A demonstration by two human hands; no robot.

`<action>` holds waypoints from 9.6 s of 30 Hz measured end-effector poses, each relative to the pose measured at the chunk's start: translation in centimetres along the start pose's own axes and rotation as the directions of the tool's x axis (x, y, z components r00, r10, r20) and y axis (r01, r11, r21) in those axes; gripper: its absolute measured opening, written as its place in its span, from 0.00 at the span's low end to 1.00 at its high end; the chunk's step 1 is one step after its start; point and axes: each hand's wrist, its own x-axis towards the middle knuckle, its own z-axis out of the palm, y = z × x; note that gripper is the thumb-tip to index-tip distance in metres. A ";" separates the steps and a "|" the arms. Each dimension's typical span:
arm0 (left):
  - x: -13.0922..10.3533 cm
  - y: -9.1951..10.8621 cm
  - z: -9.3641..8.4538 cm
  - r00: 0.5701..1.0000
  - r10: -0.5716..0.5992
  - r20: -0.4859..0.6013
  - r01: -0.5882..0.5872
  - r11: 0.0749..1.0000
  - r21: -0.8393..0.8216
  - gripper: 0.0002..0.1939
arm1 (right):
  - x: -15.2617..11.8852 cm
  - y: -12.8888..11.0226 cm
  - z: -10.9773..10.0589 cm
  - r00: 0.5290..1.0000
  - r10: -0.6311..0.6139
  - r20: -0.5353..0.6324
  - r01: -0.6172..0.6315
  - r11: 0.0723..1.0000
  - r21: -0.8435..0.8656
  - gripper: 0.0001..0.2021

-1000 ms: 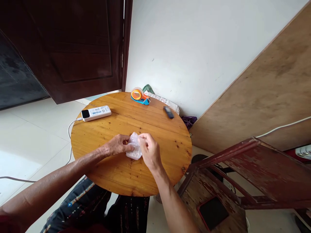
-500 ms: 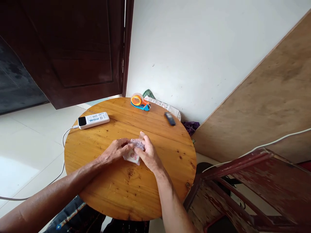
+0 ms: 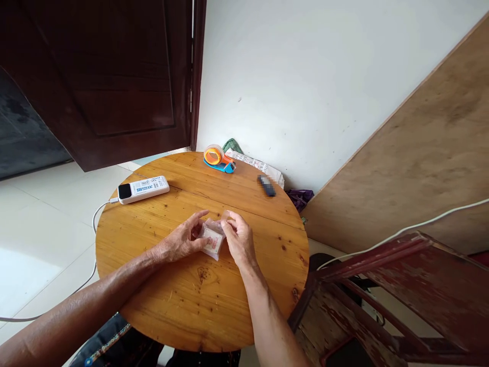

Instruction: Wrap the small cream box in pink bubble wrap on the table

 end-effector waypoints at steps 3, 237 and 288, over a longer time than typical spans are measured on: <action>0.0 -0.1 0.0 1.000 0.000 0.020 0.001 0.999 -0.049 0.41 | 0.1 -0.7 0.1 0.999 -0.040 -0.035 0.038 0.997 -0.070 0.14; 0.5 0.4 -0.5 0.927 0.036 -0.372 0.001 0.995 0.100 0.38 | 3.1 -2.2 -1.1 0.869 0.219 0.444 -0.368 0.885 0.283 0.15; -8.3 9.5 2.2 0.805 0.068 0.589 -0.445 0.726 0.525 0.01 | 3.4 -1.9 -3.7 0.799 0.158 0.580 0.076 0.931 -0.358 0.07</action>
